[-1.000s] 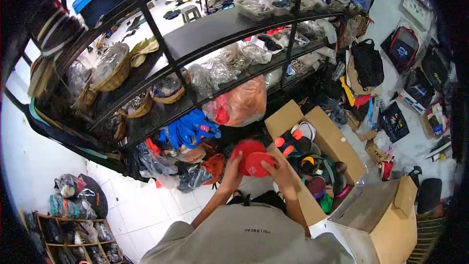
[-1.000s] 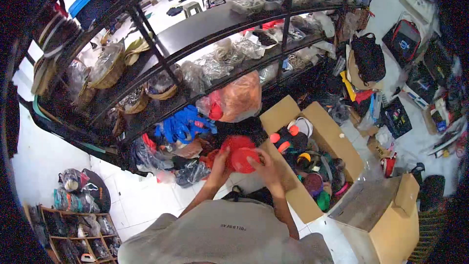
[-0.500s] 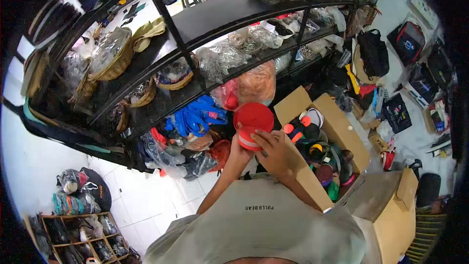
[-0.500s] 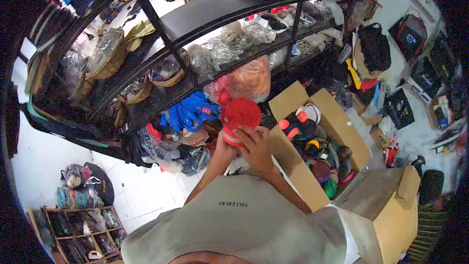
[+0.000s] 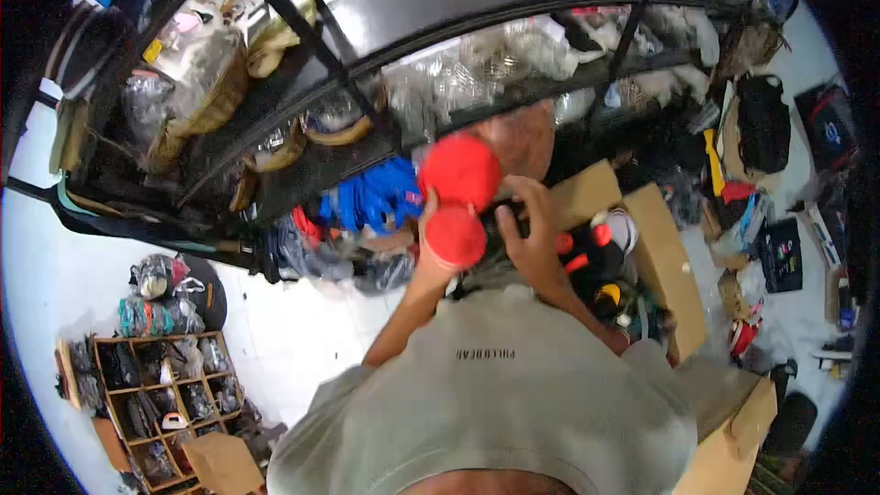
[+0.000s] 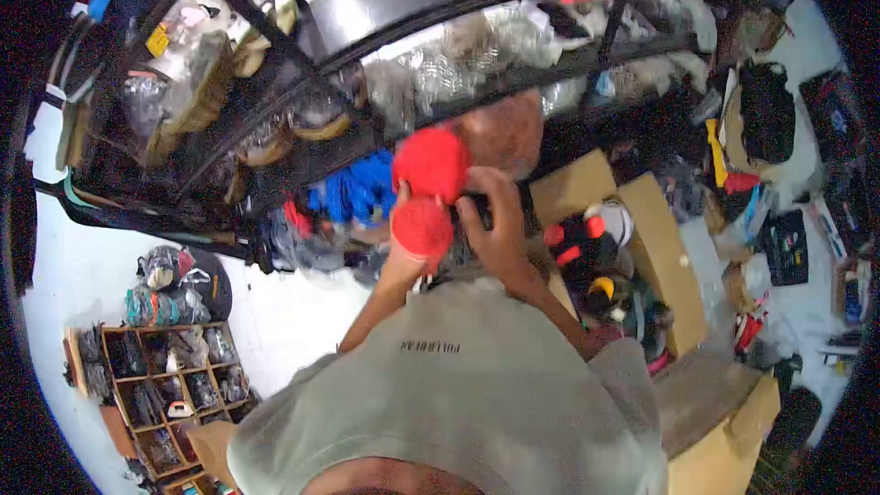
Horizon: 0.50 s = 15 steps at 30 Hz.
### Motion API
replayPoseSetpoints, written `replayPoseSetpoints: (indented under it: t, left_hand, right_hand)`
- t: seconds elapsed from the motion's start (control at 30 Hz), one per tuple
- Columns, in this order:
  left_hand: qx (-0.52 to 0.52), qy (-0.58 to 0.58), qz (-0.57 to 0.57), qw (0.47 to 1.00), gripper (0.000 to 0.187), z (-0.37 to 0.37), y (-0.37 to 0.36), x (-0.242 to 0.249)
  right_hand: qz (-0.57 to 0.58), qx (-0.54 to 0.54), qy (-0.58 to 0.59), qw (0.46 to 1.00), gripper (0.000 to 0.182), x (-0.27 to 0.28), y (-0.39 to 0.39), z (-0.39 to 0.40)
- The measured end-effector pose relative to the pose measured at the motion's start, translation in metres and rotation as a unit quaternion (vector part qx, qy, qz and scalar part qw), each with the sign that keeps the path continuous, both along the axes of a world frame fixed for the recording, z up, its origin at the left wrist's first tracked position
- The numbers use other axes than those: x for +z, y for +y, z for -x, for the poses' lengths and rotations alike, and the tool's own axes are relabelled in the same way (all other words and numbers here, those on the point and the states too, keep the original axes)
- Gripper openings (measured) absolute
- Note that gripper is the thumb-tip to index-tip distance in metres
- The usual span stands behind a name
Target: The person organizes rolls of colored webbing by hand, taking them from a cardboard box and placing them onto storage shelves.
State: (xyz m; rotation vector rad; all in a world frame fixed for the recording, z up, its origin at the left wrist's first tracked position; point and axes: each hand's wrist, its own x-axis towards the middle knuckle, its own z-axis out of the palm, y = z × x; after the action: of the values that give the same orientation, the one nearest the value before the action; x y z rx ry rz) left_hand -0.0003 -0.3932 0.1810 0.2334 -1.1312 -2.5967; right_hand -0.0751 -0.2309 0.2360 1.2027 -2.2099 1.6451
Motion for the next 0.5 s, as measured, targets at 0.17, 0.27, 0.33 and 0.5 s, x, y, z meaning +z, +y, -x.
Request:
replayPoseSetpoints:
  t: [0.17, 0.27, 0.33, 0.5]
  left_hand:
    - [-0.078, -0.22, -0.33, 0.915, 0.066, 0.0, 0.009, 0.009]
    - [-0.065, -0.164, -0.196, 0.965, 0.075, 0.0, 0.026, 0.035]
    - [-0.072, -0.118, -0.169, 0.976, 0.084, 0.005, 0.037, 0.062]
    - [-0.202, 0.02, -0.308, 0.929, 0.085, -0.005, 0.02, 0.021]
  right_hand:
    - [-0.004, 0.058, -0.447, 0.893, 0.059, -0.014, -0.007, 0.051]
    - [0.019, 0.118, -0.416, 0.901, 0.057, -0.006, -0.001, 0.074]
    - [0.063, 0.113, -0.404, 0.906, 0.055, 0.022, 0.007, 0.11]
    - [0.273, 0.075, -0.33, 0.901, 0.047, 0.167, 0.04, 0.172]
